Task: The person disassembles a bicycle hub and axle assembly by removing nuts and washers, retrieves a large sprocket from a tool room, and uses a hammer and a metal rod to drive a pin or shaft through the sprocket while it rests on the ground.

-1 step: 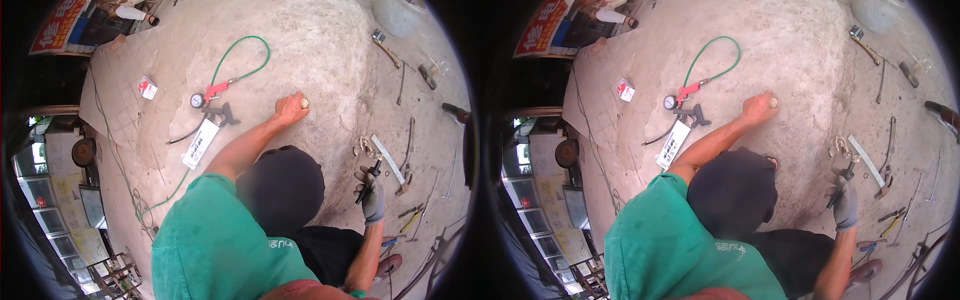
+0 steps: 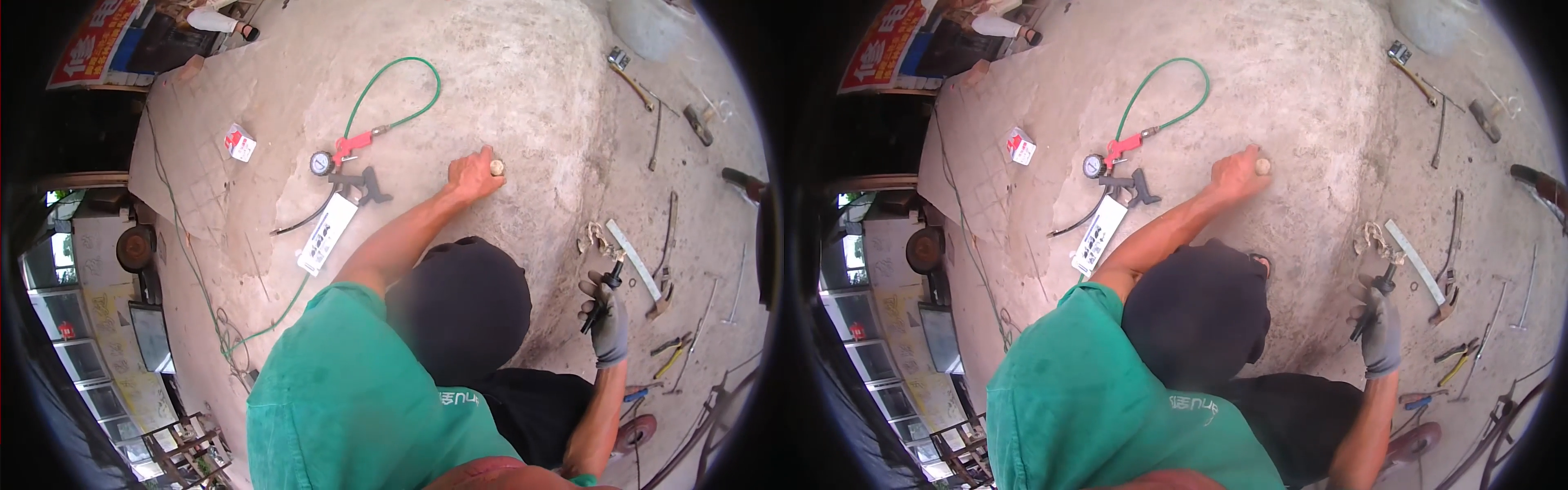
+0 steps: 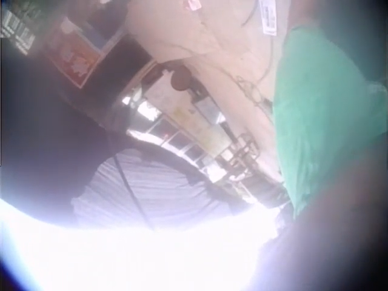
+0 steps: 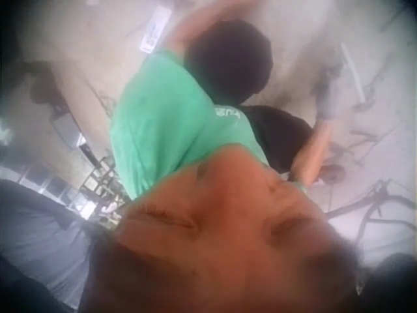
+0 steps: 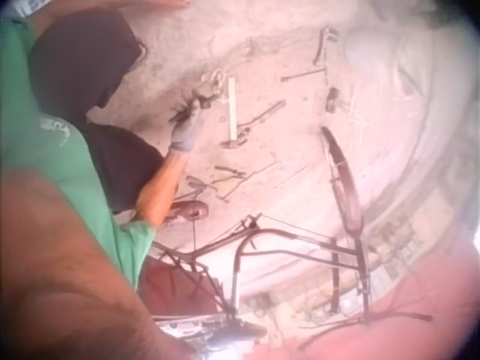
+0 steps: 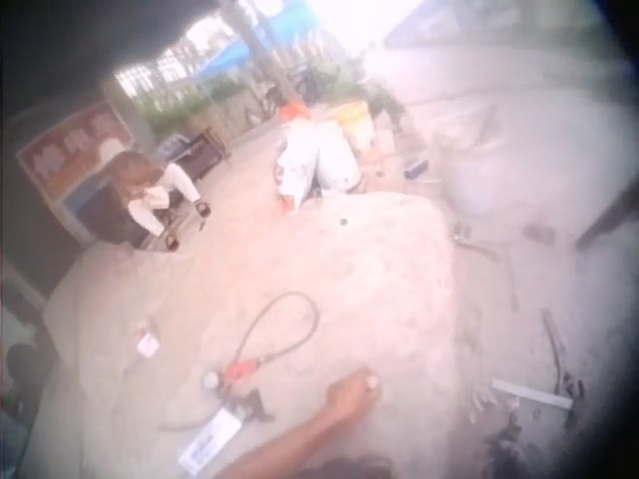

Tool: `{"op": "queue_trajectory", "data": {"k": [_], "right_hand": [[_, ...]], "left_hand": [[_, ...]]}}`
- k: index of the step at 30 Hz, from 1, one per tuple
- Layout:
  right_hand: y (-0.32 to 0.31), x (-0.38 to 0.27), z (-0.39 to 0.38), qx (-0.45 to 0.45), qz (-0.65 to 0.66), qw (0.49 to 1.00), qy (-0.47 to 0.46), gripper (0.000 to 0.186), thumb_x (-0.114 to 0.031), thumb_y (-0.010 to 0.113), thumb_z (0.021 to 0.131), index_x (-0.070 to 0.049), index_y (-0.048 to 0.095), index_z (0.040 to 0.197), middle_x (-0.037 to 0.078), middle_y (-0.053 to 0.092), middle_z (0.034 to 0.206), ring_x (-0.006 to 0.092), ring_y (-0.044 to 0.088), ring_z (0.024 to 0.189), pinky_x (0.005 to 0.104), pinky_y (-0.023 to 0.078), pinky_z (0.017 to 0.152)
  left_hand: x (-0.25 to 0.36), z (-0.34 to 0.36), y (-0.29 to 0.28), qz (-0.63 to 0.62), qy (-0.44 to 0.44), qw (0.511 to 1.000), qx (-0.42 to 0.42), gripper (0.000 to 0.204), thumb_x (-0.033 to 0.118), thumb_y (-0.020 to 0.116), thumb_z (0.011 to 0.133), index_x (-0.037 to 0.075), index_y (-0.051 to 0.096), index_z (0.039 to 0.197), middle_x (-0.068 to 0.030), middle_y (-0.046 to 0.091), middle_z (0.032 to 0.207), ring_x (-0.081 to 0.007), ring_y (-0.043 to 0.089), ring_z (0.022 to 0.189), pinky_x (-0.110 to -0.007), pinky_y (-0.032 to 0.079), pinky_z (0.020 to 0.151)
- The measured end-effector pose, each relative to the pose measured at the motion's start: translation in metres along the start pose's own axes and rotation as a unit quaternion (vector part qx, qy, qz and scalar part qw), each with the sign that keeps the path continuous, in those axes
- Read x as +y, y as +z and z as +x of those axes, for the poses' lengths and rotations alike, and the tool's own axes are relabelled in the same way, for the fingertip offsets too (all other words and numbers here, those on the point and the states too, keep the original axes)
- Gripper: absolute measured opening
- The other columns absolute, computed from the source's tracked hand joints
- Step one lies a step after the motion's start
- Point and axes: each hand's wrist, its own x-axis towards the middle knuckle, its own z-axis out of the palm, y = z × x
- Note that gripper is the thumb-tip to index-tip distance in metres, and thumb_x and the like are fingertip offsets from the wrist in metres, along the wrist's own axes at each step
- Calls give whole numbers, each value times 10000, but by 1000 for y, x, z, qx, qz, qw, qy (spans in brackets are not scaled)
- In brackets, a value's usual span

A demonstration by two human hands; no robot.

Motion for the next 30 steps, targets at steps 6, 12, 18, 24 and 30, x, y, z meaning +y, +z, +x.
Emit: {"op": "queue_trajectory", "data": {"k": [6,12,18,24,30], "right_hand": [[13,-15,-9,6,-138,990,-29,380,-220,510,1061,30,618,1326,62,761,1065,86,627,716,224,494,583],[26,-24,-26,-16,-133,991,17,363,-268,604,1010,-44,664,1289,8,745,1017,81,607,722,241,513,704],[27,-17,-43,39,-314,948,-10,321,-355,648,931,-84,730,1082,92,670,788,195,646,745,369,511,725],[14,-6,-41,126,-404,900,-101,396,-390,677,850,-27,700,1009,260,719,894,440,710,878,493,544,772],[7,-26,-70,143,-390,906,-78,383,-398,680,844,-32,747,933,268,716,860,448,714,870,498,554,762]], "left_hand": [[7,-29,-20,-66,59,992,95,640,374,790,848,10,631,1350,-182,704,1134,-306,702,1010,-421,564,877],[113,-52,-22,-375,173,891,-187,460,235,755,926,-21,667,1298,-110,712,1022,-157,666,952,-330,540,857],[182,-84,-2,-260,364,803,-394,298,131,730,951,-7,681,1211,-34,696,1005,-123,643,908,-305,536,833],[165,-87,35,-345,249,804,-415,296,40,719,930,-24,651,1211,-64,711,1078,-129,652,960,-288,528,850],[178,-96,36,-372,226,803,-407,269,-20,704,912,-30,651,1176,-58,687,1060,-128,640,952,-291,520,849]]}}
